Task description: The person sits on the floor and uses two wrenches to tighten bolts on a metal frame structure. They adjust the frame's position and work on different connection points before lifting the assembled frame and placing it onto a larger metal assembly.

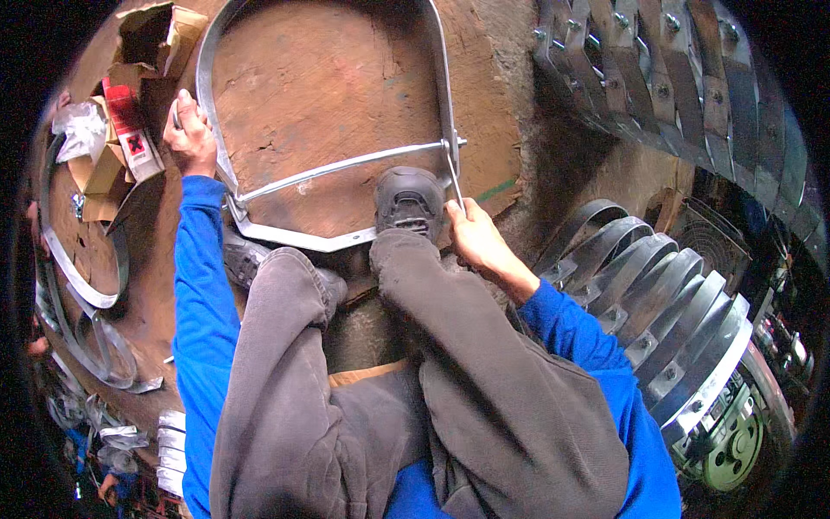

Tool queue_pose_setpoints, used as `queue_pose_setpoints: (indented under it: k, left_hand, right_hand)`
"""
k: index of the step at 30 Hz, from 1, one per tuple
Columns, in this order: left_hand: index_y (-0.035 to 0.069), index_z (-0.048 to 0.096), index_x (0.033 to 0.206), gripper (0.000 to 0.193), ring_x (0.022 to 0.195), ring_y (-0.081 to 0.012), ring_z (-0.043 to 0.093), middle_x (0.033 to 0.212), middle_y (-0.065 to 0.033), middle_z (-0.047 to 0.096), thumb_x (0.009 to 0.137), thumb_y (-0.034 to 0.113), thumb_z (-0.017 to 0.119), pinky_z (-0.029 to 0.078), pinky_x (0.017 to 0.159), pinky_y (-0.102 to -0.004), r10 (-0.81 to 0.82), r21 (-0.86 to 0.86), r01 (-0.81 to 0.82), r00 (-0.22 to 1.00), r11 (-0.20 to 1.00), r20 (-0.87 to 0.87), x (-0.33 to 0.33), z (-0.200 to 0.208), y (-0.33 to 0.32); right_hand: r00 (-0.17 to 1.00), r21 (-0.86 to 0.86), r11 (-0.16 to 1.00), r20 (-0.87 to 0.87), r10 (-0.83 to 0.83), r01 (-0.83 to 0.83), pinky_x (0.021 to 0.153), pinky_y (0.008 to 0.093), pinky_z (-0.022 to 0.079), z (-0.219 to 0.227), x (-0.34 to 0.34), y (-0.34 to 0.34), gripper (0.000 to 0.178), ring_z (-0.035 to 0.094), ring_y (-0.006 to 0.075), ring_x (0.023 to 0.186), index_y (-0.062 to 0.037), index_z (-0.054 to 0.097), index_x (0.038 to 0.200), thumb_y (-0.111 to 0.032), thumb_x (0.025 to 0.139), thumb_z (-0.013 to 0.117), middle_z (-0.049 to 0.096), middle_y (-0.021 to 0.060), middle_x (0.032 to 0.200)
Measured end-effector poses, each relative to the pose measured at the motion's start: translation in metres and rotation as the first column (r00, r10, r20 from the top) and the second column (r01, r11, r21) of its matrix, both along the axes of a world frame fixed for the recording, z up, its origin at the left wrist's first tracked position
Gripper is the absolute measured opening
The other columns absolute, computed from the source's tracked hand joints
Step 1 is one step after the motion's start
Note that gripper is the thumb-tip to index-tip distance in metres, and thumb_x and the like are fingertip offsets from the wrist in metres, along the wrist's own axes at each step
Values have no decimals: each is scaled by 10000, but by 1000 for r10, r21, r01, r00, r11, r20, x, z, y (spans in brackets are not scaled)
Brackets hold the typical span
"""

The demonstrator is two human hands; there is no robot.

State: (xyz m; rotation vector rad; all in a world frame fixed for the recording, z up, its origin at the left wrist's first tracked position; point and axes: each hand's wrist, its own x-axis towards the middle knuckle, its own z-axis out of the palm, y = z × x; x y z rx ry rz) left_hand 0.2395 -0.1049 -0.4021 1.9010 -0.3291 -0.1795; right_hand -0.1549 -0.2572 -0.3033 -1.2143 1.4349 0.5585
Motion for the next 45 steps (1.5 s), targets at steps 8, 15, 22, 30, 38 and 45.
queue_pose_setpoints:
  k: [8, 15, 22, 30, 38, 45]
  left_hand:
    - [158, 424, 657, 403, 473, -36, 318, 572, 82, 329, 957, 392, 557, 236, 436, -223, 38, -191, -56, 994, 980, -99, -5, 0, -6]
    - [56, 535, 692, 473, 524, -111, 446, 561, 7, 440, 988, 420, 467, 359, 507, -290, 6, -13, -6, 999, 1000, -42, 0, -3, 5]
    - [41, 518, 686, 470, 513, -139, 441, 548, -18, 446, 999, 385, 452, 364, 507, -310, -18, -12, 19, 999, 1000, 32, -4, -2, -2]
    - [49, 501, 677, 474, 510, -135, 438, 552, -11, 442, 993, 400, 457, 362, 505, -310, 3, -7, -3, 1000, 1000, 13, -1, -3, 2]
    - [56, 507, 657, 491, 507, -135, 464, 536, -15, 461, 979, 424, 462, 372, 509, -312, 29, 23, -29, 1000, 999, 10, 2, -4, 7]
    - [122, 472, 662, 417, 475, -63, 363, 548, 51, 384, 958, 409, 531, 281, 451, -252, 21, -105, -24, 999, 994, -24, -1, -6, -4]
  right_hand:
    - [956, -545, 829, 156, 249, -126, 710, 461, 447, -47, -29, 25, 374, 547, 400, 729, 14, 508, 937, -333, 1015, 395, 528, 235, 764]
    - [988, -53, 996, 139, -63, 71, 547, 280, 413, 1, -42, 18, 343, 485, 103, 595, -40, 563, 964, -355, 1008, 435, 521, 20, 682]
    - [627, -640, 431, -103, 772, -636, 748, 411, 530, 76, 0, -63, 288, 671, 328, 852, -7, 633, 1119, -183, 900, 571, 677, 202, 927]
    - [95, -266, -33, -454, 886, -963, 672, 464, 554, 76, 106, -107, 235, 671, 390, 767, 10, 677, 798, -199, 820, 571, 665, 231, 785]
    - [-81, -285, -217, -422, 903, -934, 687, 464, 551, 61, 153, -117, 217, 665, 401, 787, 42, 669, 746, -159, 745, 586, 648, 260, 792]
    - [-200, -95, -227, -235, 951, -969, 638, 446, 529, 33, 163, -160, 207, 658, 394, 715, 29, 674, 729, -166, 724, 605, 642, 243, 748]
